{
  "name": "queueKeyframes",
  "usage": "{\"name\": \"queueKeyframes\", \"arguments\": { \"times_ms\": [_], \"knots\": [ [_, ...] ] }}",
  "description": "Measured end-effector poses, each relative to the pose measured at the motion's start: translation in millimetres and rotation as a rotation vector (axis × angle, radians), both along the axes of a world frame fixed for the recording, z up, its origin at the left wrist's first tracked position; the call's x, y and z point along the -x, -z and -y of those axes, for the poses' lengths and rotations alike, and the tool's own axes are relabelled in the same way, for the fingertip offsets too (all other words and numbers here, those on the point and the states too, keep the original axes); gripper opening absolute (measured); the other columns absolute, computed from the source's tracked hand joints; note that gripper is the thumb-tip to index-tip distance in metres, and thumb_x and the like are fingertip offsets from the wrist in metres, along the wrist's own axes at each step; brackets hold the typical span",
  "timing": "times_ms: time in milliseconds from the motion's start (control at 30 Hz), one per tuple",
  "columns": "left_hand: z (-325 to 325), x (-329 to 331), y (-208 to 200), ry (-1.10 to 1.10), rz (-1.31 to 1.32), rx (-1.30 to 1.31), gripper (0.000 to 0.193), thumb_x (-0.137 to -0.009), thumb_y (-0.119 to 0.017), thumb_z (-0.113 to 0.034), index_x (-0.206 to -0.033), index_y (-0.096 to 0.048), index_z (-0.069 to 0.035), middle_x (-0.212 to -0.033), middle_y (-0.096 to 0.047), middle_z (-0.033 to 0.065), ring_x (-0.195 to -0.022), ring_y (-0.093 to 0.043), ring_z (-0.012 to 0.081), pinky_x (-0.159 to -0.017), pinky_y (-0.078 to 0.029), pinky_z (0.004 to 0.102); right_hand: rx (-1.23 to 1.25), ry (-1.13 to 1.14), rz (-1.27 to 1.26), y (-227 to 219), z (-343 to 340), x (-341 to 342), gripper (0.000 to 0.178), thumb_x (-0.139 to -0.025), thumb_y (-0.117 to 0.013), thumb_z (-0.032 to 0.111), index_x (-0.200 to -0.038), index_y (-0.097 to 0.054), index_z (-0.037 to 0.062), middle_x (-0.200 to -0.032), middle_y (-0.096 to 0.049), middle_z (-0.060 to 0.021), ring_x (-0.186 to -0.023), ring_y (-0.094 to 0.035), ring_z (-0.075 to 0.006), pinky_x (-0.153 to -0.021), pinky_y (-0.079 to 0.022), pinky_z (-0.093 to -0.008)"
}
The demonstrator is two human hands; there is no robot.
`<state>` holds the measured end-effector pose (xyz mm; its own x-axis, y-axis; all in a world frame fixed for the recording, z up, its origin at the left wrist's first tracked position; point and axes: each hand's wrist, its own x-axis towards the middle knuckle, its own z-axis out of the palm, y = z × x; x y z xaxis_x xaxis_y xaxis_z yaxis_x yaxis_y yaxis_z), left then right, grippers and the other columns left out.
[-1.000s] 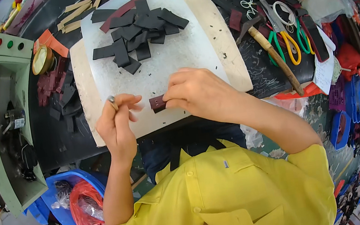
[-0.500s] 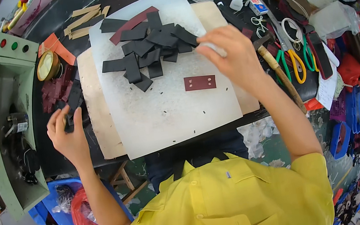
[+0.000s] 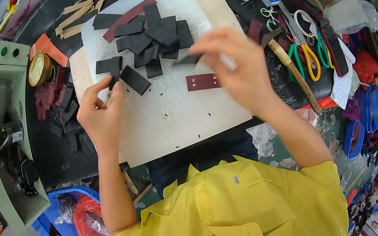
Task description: The person assembles small rectangular leather pieces by placing a black piece over a reddish-brown piece and securing them with a metal pin. They use a hammer and a small metal tool to drive the pin through the leather layers, repeating this process for multiple units on a workbench.
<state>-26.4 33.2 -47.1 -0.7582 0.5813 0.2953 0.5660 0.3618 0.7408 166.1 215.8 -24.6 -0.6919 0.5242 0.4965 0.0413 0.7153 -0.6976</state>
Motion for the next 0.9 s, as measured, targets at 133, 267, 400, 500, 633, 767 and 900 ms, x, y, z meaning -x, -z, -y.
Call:
{"name": "queueKeyframes", "arguments": {
  "times_ms": [133, 267, 400, 500, 633, 767, 900],
  "knots": [
    [20, -3, 0, 0.048, 0.052, -0.061, 0.028, -0.079, -0.074, 0.002, -0.106, -0.072, -0.003, -0.102, -0.066, 0.0008, -0.053, -0.032, 0.0005, -0.049, -0.025, 0.0194, -0.305, -0.174, 0.183, 7, 45, -3, 0.024, -0.076, -0.066, 0.001, -0.099, -0.068, 0.0034, -0.087, -0.06, -0.0099, -0.083, -0.063, -0.0253, -0.069, -0.054, -0.0351],
    [39, -14, -7, 0.118, -0.051, 0.001, 0.03, -0.076, -0.076, 0.003, -0.104, -0.073, -0.004, -0.102, -0.068, 0.0014, -0.051, -0.033, 0.0008, -0.048, -0.025, 0.0199, -0.134, -0.637, 0.364, -7, 76, -26, 0.022, -0.079, -0.062, 0.006, -0.099, -0.068, 0.0021, -0.087, -0.06, -0.0091, -0.083, -0.064, -0.0252, -0.067, -0.054, -0.0344],
    [52, -22, -9, 0.181, -0.069, 0.026, 0.03, -0.074, -0.078, 0.003, -0.103, -0.073, -0.004, -0.1, -0.07, 0.0017, -0.05, -0.033, 0.0014, -0.047, -0.025, 0.0199, -0.173, -0.334, 0.196, -1, 56, -45, 0.025, -0.073, -0.069, 0.003, -0.097, -0.07, 0.0011, -0.089, -0.064, -0.0093, -0.08, -0.065, -0.0255, -0.065, -0.055, -0.0341],
    [56, -31, -5, 0.2, -0.098, 0.021, 0.034, -0.072, -0.079, 0.002, -0.104, -0.073, -0.006, -0.095, -0.07, 0.0019, -0.049, -0.032, 0.0024, -0.046, -0.026, 0.0208, -0.188, -0.156, 0.23, 6, 48, -56, 0.028, -0.069, -0.074, -0.002, -0.096, -0.072, 0.0039, -0.088, -0.065, -0.0088, -0.077, -0.066, -0.0267, -0.064, -0.055, -0.0355],
    [52, -43, -11, 0.322, -0.084, 0.097, 0.039, -0.071, -0.081, -0.001, -0.108, -0.069, -0.005, -0.097, -0.07, 0.0056, -0.051, -0.046, 0.0099, -0.046, -0.036, 0.0241, 0.217, -0.69, 0.242, -11, 81, -70, 0.02, -0.075, -0.075, 0.004, -0.095, -0.075, 0.0088, -0.092, -0.067, -0.007, -0.077, -0.066, -0.023, -0.07, -0.054, -0.0332],
    [44, -67, -1, 0.49, -0.063, 0.03, 0.048, -0.071, -0.085, -0.005, -0.115, -0.066, -0.005, -0.094, -0.071, 0.0025, -0.046, -0.033, 0.0071, -0.045, -0.03, 0.023, 0.434, -0.162, 0.388, -23, 45, -58, 0.013, -0.085, -0.074, 0.007, -0.097, -0.075, 0.0024, -0.078, -0.068, -0.0063, -0.07, -0.064, -0.0148, -0.064, -0.05, -0.0277],
    [45, -71, 7, 0.492, -0.066, 0.044, 0.059, -0.073, -0.087, -0.01, -0.124, -0.059, -0.006, -0.106, -0.074, 0.0056, -0.045, -0.033, 0.0065, -0.043, -0.032, 0.0222, 0.757, -0.129, 0.44, -25, 43, -39, 0.014, -0.086, -0.073, 0.009, -0.094, -0.074, -0.0021, -0.075, -0.07, -0.0052, -0.065, -0.06, -0.0068, -0.06, -0.048, -0.025]
  ]
}}
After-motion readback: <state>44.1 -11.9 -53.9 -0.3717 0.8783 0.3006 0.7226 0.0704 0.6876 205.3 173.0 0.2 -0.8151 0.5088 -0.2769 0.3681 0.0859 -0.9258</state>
